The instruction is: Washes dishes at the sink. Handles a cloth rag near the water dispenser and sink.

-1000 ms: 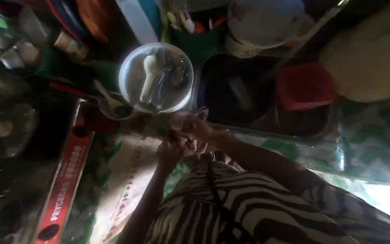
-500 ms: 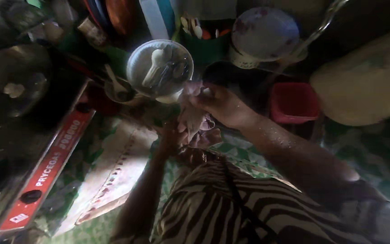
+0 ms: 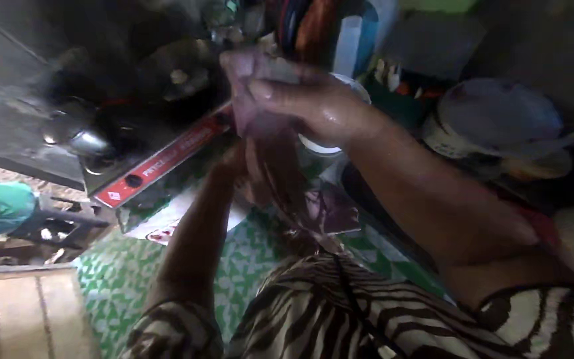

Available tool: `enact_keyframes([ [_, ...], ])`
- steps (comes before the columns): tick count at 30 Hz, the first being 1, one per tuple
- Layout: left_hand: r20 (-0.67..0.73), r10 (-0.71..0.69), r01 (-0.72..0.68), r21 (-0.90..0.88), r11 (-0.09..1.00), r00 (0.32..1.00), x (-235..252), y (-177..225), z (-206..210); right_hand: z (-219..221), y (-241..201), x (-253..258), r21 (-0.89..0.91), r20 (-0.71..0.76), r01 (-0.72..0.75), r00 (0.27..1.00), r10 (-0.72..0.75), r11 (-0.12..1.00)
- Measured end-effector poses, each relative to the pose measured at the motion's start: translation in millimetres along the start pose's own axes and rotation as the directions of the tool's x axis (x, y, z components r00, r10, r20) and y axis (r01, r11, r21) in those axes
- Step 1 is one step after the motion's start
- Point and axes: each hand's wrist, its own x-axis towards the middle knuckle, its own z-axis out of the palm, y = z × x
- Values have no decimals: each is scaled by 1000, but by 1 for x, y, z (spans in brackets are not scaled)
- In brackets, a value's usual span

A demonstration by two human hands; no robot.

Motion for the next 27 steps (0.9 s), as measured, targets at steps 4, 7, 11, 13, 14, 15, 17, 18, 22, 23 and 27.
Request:
enact_keyframes([
  [4,16,-51,53,-160,986,999,-28,9,-23,6,-26,6,-16,-155,-27,988,24,999],
  [7,382,197,-47,-368,929,903,-14,-19,-45,28,-52,0,-17,-413,-221,890,194,975],
  [11,448,-52,-51,215,975,893,-11,-11,-58,26,-47,12,-126,-447,-294,869,211,947],
  [13,468,-110,-122,438,891,877,-10,-10,-66,35,-56,16,-312,-438,-461,845,305,830],
  [14,470,-119,-170,526,833,874,-9,-11,-72,29,-46,15,-428,-393,-420,884,254,800],
  [15,462,-122,-204,593,779,879,-8,-12,-80,21,-35,12,-518,-333,-353,922,196,779],
  [17,398,-120,-201,673,712,909,-8,-15,-97,11,-23,16,-669,-253,-340,940,228,661],
  [18,342,-103,-165,670,724,934,-9,-19,-107,-3,-18,25,-687,-193,-337,939,285,644],
  [22,14,-84,75,333,940,996,-19,-28,-124,-45,12,60,-530,-237,-496,865,442,688],
  [23,-82,-107,118,156,981,991,-24,-21,-121,-46,16,64,-485,-285,-535,844,454,692],
  [27,-244,-32,-93,-485,870,969,-34,11,-103,-33,23,82,-474,-306,-488,872,382,733],
])
